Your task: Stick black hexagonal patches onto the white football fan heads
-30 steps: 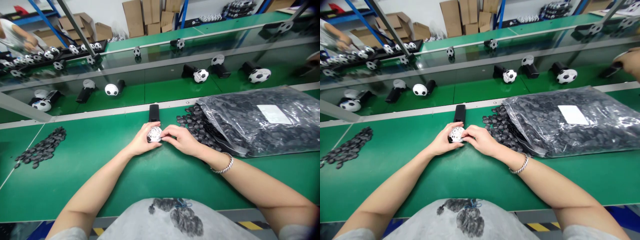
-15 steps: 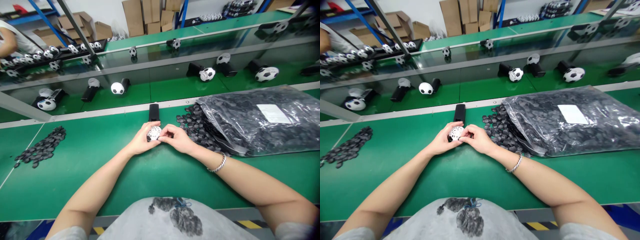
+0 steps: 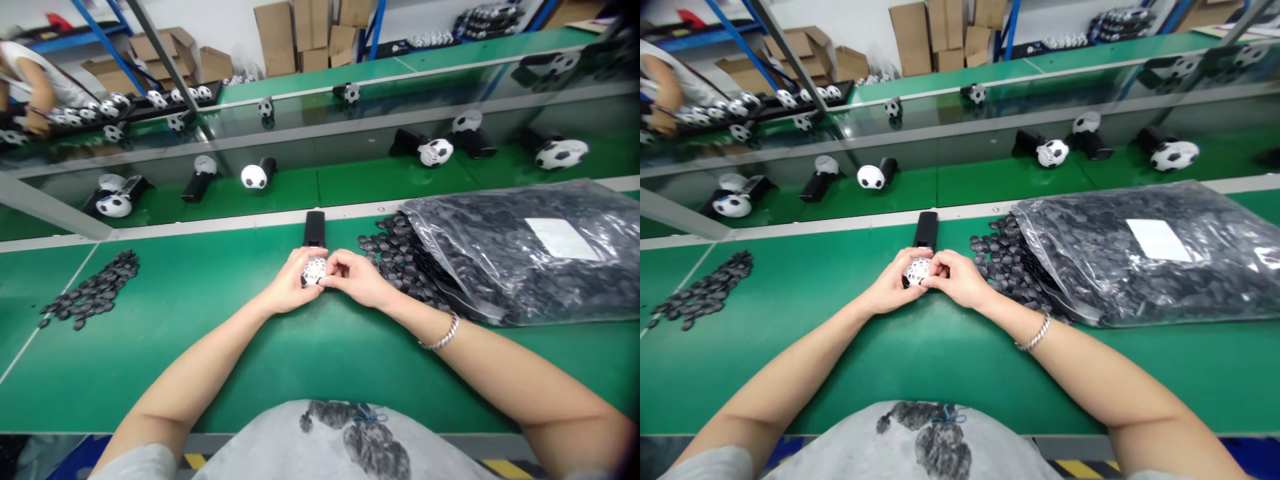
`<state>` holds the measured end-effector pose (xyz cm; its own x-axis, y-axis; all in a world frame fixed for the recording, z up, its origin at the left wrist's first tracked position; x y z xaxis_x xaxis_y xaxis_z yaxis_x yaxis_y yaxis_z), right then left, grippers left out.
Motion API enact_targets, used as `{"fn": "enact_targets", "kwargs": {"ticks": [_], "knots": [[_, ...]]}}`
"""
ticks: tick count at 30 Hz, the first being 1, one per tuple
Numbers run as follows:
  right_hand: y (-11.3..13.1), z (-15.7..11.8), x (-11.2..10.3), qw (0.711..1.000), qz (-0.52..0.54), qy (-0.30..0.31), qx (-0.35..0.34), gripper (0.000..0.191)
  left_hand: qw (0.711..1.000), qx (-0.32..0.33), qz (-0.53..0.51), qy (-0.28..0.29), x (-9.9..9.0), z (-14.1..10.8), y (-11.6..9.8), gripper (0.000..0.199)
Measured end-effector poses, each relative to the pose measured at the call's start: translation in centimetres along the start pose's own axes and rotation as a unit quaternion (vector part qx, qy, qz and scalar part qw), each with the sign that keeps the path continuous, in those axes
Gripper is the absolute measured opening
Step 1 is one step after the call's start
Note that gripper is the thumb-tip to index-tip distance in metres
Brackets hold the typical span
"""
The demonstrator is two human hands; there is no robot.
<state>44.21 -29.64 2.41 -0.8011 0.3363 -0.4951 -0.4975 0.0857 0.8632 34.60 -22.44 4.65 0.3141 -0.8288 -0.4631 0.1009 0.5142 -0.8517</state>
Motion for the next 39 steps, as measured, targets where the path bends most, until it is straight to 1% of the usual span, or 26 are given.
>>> {"fn": "enact_targets", "kwargs": {"ticks": [3, 5, 6, 7, 9, 10, 11, 12, 14, 17, 19, 22, 24, 26, 28, 31, 34, 36, 37, 39], "knots": [[-0.1, 0.1, -0.8, 0.998, -0.055, 0.019, -0.018, 0.024, 1.0, 0.011, 0.004, 0.007, 0.0, 0.0, -0.3, 0.054], [-0.5, 0.0, -2.2, 0.987, -0.157, 0.004, -0.036, 0.024, 1.0, 0.011, 0.017, 0.019, 0.0, 0.0, -0.2, 0.054], [-0.8, 0.0, -3.0, 0.971, -0.237, -0.007, -0.039, 0.024, 0.999, 0.0, 0.03, 0.015, -0.3, 0.0, 0.0, 0.054], [-1.2, 0.0, -3.8, 0.949, -0.312, -0.024, -0.031, 0.027, 0.999, -0.019, 0.046, -0.001, -0.6, 0.0, 0.3, 0.054], [-1.8, -0.1, -4.7, 0.913, -0.408, -0.014, -0.021, 0.025, 0.994, -0.074, 0.063, -0.053, -1.6, -0.2, 1.0, 0.055], [-2.0, -0.2, -4.7, 0.903, -0.428, 0.001, -0.019, 0.02, 0.99, -0.099, 0.059, -0.077, -2.1, -0.3, 1.4, 0.058], [-2.0, -0.2, -4.6, 0.9, -0.435, 0.022, -0.02, 0.016, 0.988, -0.114, 0.047, -0.09, -2.4, -0.3, 1.6, 0.061], [-1.9, -0.3, -4.4, 0.9, -0.434, 0.042, -0.02, 0.013, 0.988, -0.119, 0.032, -0.088, -2.6, -0.4, 1.7, 0.061], [-1.5, -0.3, -4.0, 0.901, -0.428, 0.065, -0.016, 0.012, 0.993, -0.107, -0.001, -0.057, -2.7, -0.3, 1.7, 0.058], [-0.6, -0.2, -4.0, 0.902, -0.428, 0.062, -0.002, 0.011, 0.994, -0.093, -0.052, 0.004, -2.7, -0.3, 1.7, 0.056], [-0.3, -0.2, -4.0, 0.908, -0.413, 0.063, 0.0, 0.008, 0.991, -0.108, -0.074, 0.021, -2.7, -0.3, 2.0, 0.054], [0.1, -0.5, -3.6, 0.925, -0.371, 0.087, -0.007, 0.005, 0.987, -0.142, -0.074, -0.011, -2.6, -0.4, 2.5, 0.052], [0.5, -0.6, -3.5, 0.935, -0.343, 0.089, -0.019, 0.012, 0.985, -0.153, -0.073, -0.033, -2.5, -0.5, 2.6, 0.051], [1.0, -0.6, -3.3, 0.944, -0.316, 0.078, -0.045, 0.017, 0.983, -0.159, -0.079, -0.037, -2.3, -0.5, 2.7, 0.054], [1.5, -0.6, -3.1, 0.953, -0.287, 0.072, -0.066, 0.016, 0.983, -0.162, -0.083, -0.034, -2.2, -0.5, 2.7, 0.058], [1.6, -0.8, -2.6, 0.968, -0.233, 0.064, -0.066, 0.014, 0.985, -0.152, -0.071, -0.039, -2.1, -0.4, 2.6, 0.058], [2.1, -1.0, -2.2, 0.968, -0.224, 0.055, -0.099, 0.023, 0.988, -0.134, -0.051, -0.055, -1.8, -0.3, 2.3, 0.054], [2.4, -1.1, -2.1, 0.962, -0.24, 0.048, -0.124, 0.022, 0.989, -0.128, -0.039, -0.068, -1.5, -0.3, 2.2, 0.053], [2.5, -1.1, -2.1, 0.961, -0.243, 0.044, -0.123, 0.02, 0.988, -0.128, -0.034, -0.075, -1.5, -0.3, 2.1, 0.053], [2.2, -1.1, -2.2, 0.966, -0.237, 0.038, -0.094, 0.014, 0.988, -0.126, -0.025, -0.089, -1.3, -0.4, 2.0, 0.052]]}}
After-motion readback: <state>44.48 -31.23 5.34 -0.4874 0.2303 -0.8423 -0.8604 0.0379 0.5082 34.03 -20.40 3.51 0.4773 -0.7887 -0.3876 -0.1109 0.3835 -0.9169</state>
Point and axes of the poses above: each hand's wrist, its own z-axis towards the middle knuckle, its own x-axis out of the palm, y = z × x, the point moved 6 cm from there along z, towards the middle knuckle, and after that the axes turned 14 degrees about -z, right-handed, at the moved point
